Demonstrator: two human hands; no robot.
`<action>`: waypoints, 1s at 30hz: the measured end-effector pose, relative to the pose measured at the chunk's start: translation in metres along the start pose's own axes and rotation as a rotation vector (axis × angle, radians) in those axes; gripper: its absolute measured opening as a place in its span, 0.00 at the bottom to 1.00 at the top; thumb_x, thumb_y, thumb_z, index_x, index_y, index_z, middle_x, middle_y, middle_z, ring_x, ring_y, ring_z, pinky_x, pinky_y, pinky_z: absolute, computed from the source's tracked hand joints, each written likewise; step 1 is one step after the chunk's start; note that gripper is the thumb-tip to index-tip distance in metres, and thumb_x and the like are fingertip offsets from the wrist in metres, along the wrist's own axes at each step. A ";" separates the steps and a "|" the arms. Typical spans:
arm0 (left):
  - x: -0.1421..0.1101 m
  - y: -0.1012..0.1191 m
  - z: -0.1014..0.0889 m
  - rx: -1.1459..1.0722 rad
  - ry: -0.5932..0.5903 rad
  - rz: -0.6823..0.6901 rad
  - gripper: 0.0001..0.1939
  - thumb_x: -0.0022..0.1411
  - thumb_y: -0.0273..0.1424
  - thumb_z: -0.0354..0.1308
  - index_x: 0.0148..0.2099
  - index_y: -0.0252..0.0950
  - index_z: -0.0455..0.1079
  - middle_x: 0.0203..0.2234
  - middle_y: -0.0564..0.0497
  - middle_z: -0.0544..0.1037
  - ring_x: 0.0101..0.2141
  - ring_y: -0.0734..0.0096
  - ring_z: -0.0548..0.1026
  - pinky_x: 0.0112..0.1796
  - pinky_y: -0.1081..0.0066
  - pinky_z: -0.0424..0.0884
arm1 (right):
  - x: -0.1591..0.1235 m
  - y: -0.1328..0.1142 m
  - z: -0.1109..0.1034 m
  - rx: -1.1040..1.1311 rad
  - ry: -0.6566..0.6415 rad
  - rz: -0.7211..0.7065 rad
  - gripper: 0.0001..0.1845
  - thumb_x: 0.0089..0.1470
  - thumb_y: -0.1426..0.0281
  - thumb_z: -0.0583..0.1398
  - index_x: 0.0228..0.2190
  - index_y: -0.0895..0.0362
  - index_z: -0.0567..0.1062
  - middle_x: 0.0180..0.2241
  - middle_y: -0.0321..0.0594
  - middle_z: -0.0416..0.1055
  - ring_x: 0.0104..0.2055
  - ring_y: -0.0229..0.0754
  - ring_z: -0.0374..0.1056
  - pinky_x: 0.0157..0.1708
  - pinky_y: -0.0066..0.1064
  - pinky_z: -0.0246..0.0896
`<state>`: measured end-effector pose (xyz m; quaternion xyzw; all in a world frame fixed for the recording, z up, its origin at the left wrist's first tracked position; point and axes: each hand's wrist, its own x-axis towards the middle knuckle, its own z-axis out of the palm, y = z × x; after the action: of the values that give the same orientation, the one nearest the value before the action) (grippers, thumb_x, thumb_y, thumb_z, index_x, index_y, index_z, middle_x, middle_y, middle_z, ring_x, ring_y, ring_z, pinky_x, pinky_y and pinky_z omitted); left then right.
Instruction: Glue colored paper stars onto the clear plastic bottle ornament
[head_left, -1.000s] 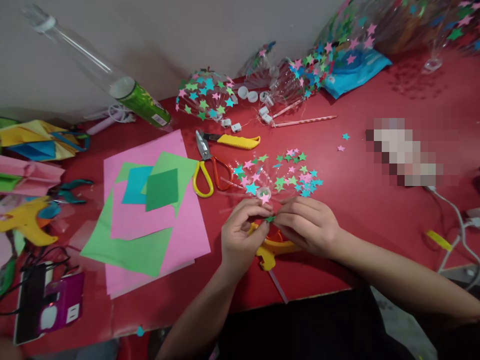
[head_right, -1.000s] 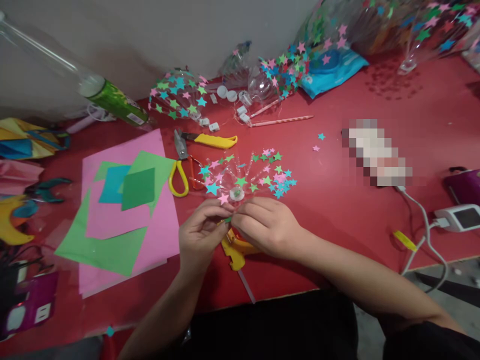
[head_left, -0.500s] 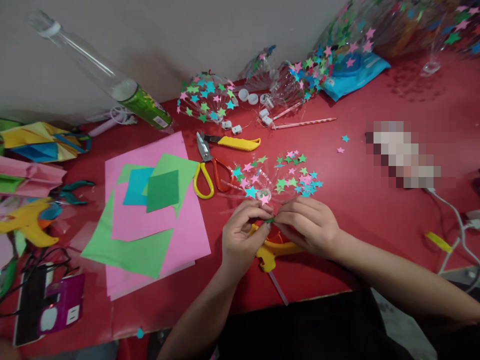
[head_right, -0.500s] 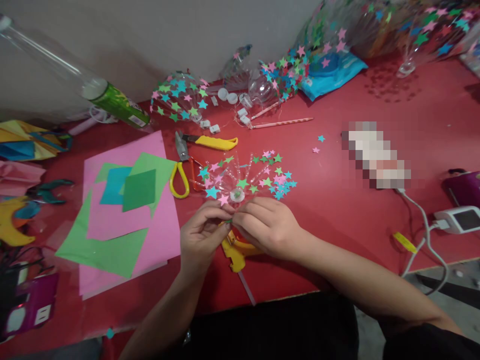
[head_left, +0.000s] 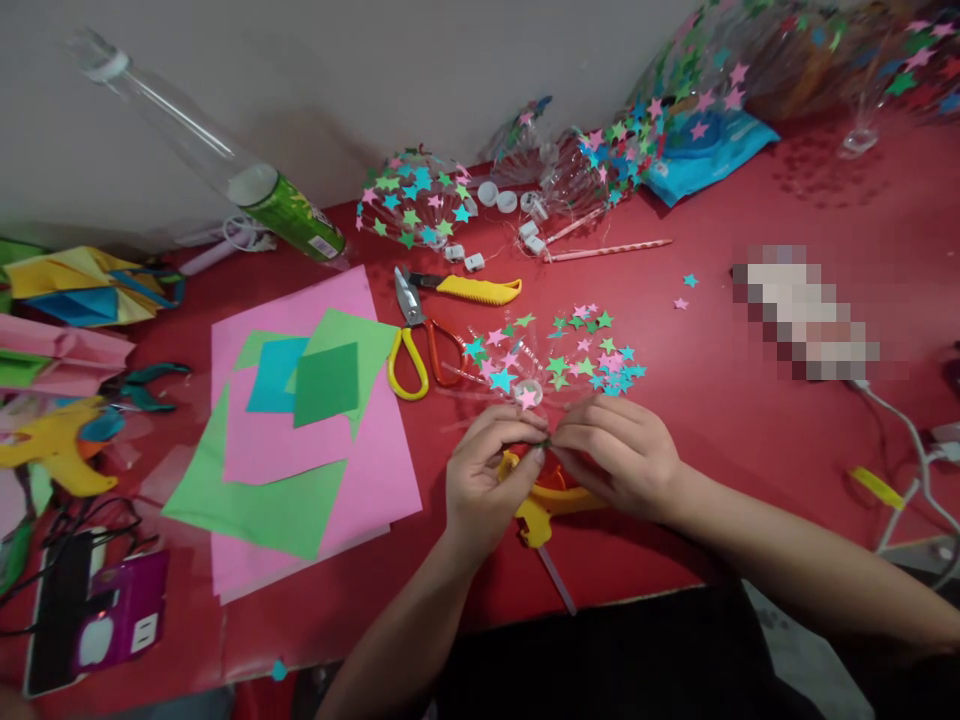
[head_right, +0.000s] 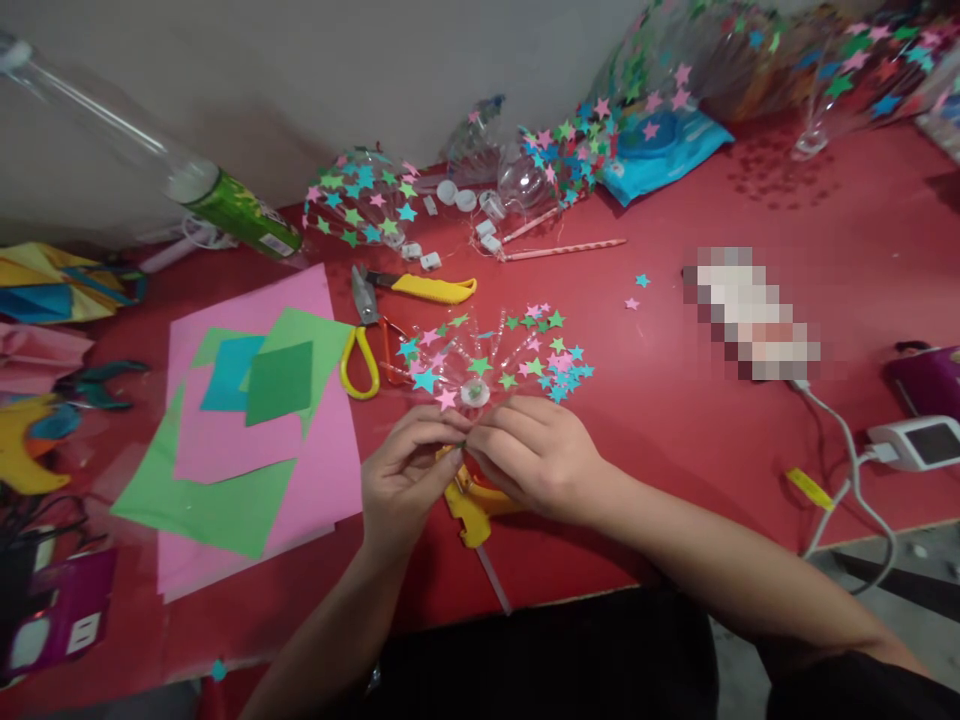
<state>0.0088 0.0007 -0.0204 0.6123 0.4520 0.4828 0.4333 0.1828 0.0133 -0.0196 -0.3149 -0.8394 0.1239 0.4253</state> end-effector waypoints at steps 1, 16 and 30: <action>0.000 0.000 0.000 0.004 0.001 0.001 0.10 0.55 0.19 0.61 0.35 0.38 0.75 0.34 0.50 0.77 0.39 0.68 0.75 0.43 0.67 0.72 | 0.000 0.000 0.000 0.004 -0.001 0.005 0.07 0.56 0.78 0.56 0.37 0.59 0.71 0.32 0.44 0.74 0.34 0.41 0.70 0.34 0.35 0.70; -0.003 -0.005 0.000 0.078 0.013 0.007 0.08 0.55 0.21 0.60 0.36 0.38 0.75 0.35 0.48 0.77 0.40 0.65 0.76 0.44 0.66 0.72 | 0.001 -0.003 0.000 0.019 -0.026 0.070 0.07 0.55 0.76 0.57 0.37 0.60 0.71 0.31 0.44 0.75 0.33 0.41 0.71 0.33 0.34 0.70; -0.002 -0.004 0.000 0.068 0.020 -0.027 0.07 0.54 0.22 0.61 0.35 0.37 0.76 0.35 0.48 0.78 0.41 0.65 0.76 0.44 0.66 0.73 | 0.003 -0.004 0.000 0.054 -0.036 0.071 0.06 0.55 0.77 0.55 0.35 0.58 0.70 0.29 0.42 0.74 0.31 0.40 0.70 0.32 0.32 0.68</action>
<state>0.0080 -0.0008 -0.0248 0.6155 0.4807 0.4673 0.4143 0.1798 0.0124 -0.0163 -0.3306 -0.8316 0.1671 0.4138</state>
